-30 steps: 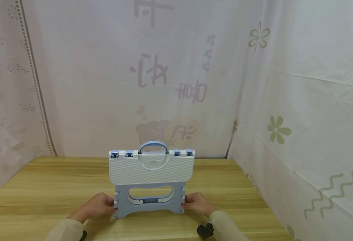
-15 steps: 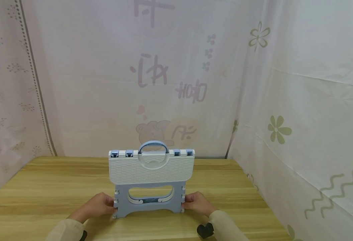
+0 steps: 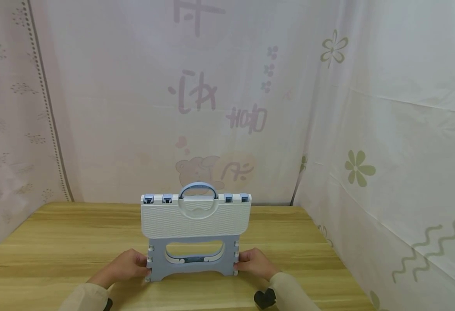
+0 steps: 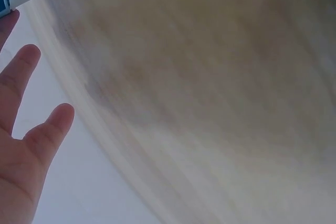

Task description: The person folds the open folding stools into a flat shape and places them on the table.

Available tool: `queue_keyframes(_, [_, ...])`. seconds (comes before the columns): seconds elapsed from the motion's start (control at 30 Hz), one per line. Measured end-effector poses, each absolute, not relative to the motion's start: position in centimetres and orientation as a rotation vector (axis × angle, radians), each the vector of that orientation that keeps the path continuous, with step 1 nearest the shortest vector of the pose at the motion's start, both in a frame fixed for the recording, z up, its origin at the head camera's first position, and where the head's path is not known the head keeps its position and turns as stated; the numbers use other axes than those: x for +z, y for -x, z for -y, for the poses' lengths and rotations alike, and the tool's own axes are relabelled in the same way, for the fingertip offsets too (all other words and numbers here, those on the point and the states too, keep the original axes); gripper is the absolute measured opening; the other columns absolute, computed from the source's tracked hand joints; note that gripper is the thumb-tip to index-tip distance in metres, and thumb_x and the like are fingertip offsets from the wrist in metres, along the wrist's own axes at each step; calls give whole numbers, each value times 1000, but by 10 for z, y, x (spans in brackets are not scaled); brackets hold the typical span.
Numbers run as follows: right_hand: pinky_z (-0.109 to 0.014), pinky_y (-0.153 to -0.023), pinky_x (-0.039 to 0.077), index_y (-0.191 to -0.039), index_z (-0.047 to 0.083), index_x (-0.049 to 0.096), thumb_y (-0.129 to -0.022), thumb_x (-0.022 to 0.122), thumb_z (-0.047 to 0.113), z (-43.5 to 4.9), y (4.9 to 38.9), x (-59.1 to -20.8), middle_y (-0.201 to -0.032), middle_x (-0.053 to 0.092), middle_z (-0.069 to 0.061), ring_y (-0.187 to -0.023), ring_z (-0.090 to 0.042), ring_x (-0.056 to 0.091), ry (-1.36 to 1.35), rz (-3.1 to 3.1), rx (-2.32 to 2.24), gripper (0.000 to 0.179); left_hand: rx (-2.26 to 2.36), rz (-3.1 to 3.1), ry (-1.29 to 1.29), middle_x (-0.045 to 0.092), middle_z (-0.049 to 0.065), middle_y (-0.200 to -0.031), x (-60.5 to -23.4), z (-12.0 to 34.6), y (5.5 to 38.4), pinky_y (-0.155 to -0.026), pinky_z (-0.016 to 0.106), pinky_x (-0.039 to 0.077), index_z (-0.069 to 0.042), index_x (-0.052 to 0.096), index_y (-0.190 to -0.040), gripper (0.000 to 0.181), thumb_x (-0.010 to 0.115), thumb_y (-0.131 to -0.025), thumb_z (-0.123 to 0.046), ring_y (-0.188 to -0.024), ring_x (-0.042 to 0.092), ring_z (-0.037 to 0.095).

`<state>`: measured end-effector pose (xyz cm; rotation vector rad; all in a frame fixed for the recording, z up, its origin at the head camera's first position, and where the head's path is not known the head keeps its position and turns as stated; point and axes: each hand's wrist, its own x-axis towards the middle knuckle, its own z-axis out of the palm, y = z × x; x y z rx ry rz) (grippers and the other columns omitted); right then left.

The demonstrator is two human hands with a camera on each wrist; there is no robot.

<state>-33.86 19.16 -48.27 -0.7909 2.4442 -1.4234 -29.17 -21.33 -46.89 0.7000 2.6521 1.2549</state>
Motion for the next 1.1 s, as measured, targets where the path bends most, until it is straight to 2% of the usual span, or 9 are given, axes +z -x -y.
queue_keyframes(0.3, [-24,-73,52,-99,-13,68,-80,71,0,-191,336,-479,-94,70,-23,-85,-21,68,771,-2421,-1460,24,1271,-2616,-735,72,14,-89,-471,214,294,-68,24,49,9,71,-93,19,72,-80,-6,-77,60,3])
queue_keyframes(0.47, [-27,-74,52,-100,-10,68,-78,73,1,-189,335,-476,-94,71,-19,-85,-20,67,718,-2391,-1448,26,1338,-2565,-758,71,18,-92,-472,214,295,-69,23,49,12,68,-96,21,70,-80,-2,-79,61,6])
queue_keyframes(0.6, [-28,-76,51,-102,-8,68,-77,75,5,-187,334,-474,-97,71,-16,-87,-17,66,688,-2405,-1458,29,1488,-2433,-811,68,26,-100,-472,211,295,-74,23,50,18,61,-105,31,68,-81,0,-87,64,9])
queue_keyframes(0.73, [-27,-75,51,-105,-10,66,-77,76,6,-183,334,-473,-98,71,-17,-88,-17,65,686,-2452,-1523,34,1568,-2393,-805,67,27,-103,-471,209,297,-76,22,50,20,57,-110,37,70,-82,-1,-90,64,10])
queue_keyframes(1.1, [-29,-74,51,-105,-12,65,-76,76,5,-176,333,-472,-95,71,-18,-84,-17,66,609,-2415,-1624,34,1598,-2406,-742,68,26,-98,-465,207,295,-73,26,53,19,60,-105,34,73,-81,-1,-84,66,12])
